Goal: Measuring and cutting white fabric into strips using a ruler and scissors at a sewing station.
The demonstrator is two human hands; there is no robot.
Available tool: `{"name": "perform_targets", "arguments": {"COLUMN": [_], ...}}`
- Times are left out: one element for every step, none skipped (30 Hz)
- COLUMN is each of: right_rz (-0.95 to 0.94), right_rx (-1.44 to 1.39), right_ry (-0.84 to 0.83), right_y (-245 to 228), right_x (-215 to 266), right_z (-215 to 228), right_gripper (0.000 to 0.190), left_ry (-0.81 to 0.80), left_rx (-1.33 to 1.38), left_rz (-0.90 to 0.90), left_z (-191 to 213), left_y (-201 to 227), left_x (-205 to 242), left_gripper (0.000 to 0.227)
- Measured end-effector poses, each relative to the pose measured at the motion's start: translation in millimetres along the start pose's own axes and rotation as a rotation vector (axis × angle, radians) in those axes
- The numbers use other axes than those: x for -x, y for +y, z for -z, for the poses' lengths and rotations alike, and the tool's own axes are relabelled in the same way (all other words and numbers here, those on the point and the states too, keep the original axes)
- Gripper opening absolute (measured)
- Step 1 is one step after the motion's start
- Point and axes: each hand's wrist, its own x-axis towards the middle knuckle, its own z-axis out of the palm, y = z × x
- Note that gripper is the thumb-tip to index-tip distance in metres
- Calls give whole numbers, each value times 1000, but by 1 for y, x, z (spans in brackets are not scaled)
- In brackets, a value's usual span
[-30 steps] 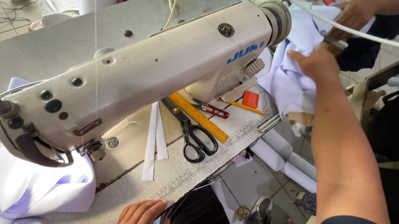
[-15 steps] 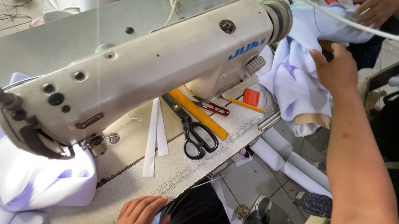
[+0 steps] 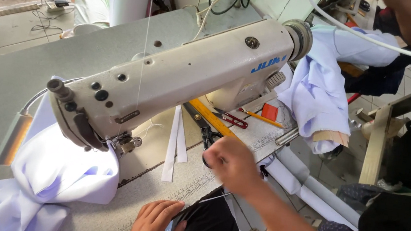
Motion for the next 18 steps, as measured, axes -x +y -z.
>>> {"name": "perform_targets", "arguments": {"right_rz": [42, 47, 92, 137, 141, 190, 237, 241, 226, 212, 217, 230, 241, 244, 242, 239, 239, 235], "right_rx": [-9, -9, -53, -96, -97, -78, -59, -61, -25, 11, 9, 38, 70, 71, 85, 98, 101, 102], "right_ry": [-61, -60, -74, -88, -88, -14, 57, 54, 34, 13, 11, -1, -10, -9, -17, -25, -23, -22], "right_y": [-11, -21, -31, -41, -42, -43, -45, -45, -45, -45, -44, -44, -42, -42, -41, -41, -41, -41], "right_x": [6, 6, 7, 7, 7, 7, 8, 9, 9, 9, 10, 11, 12, 12, 12, 12, 12, 12], "right_z": [-19, -28, -37, -47, -56, -65, -73, -76, -78, -80, -82, -82, -82, -84, -85, -86, -86, -86], "right_gripper": [19, 19, 20, 22, 22, 17, 14, 14, 14, 16, 16, 16, 16, 16, 15, 13, 13, 14], "left_ry": [14, 18, -6, -29, -26, -17, -9, -5, 3, 12, 17, 12, 6, 9, -1, -10, -10, 4], "left_rx": [-2, -5, 15, 35, 32, 47, 64, 62, 60, 57, 55, 52, 51, 51, 46, 42, 43, 32], "left_rz": [-7, -8, 0, 8, 8, 10, 15, 17, 4, -9, -8, -19, -33, -34, -27, -19, -23, -37], "left_z": [0, 0, 0, 0, 0, 0, 0, -1, -1, -2, -2, -3, -4, -5, -6, -8, -9, -10], "left_y": [-1, -1, -3, -4, -4, -5, -5, -5, -6, -6, -8, -9, -11, -12, -13, -15, -16, -17], "left_x": [1, 3, 3, 4, 3, 3, 4, 5, 4, 4, 5, 6, 5, 7, 7, 8, 9, 9], "left_gripper": [32, 32, 33, 34, 34, 33, 33, 33, 33, 33, 33, 33, 33, 33, 33, 34, 34, 33]}}
